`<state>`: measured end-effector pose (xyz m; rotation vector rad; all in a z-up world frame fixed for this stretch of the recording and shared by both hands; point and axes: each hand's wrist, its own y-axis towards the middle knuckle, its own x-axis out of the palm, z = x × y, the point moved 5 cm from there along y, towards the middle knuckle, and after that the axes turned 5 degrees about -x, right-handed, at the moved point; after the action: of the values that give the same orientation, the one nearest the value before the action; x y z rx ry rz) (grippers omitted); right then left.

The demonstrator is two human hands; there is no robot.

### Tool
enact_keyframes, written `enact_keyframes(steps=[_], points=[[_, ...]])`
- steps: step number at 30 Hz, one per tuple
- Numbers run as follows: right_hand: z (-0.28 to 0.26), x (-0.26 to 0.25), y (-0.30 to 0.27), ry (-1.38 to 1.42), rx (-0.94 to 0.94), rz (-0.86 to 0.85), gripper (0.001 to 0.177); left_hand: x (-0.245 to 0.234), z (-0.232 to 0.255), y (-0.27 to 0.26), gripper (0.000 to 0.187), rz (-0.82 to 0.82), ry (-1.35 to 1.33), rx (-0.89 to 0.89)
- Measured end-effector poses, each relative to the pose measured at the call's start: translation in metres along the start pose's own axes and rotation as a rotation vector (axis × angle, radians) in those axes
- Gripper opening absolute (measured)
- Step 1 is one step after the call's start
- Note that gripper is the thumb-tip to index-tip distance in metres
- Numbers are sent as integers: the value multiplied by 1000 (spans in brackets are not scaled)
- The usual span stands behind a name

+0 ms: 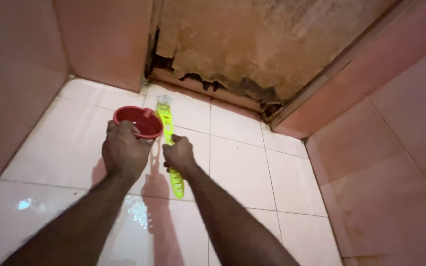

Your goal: The person scrubs the tiled wall corner and the base of a wooden door using a brush, then fills a bucket with water from a faucet and pours it onto the floor and wall.

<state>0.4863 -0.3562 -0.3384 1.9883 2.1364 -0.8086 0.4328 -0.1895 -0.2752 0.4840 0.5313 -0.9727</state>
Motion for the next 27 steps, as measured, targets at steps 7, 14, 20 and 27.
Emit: enact_keyframes(steps=[7,14,20,27], points=[[12,13,20,-64,-1,59,61,33,7,35,59,-128,198,-98],[9,14,30,-81,28,71,64,47,18,69,55,-239,390,-23],[1,11,44,-123,-101,39,64,63,28,95,55,-271,486,-6],[27,7,65,-63,55,127,53,113,56,133,47,-319,674,161]])
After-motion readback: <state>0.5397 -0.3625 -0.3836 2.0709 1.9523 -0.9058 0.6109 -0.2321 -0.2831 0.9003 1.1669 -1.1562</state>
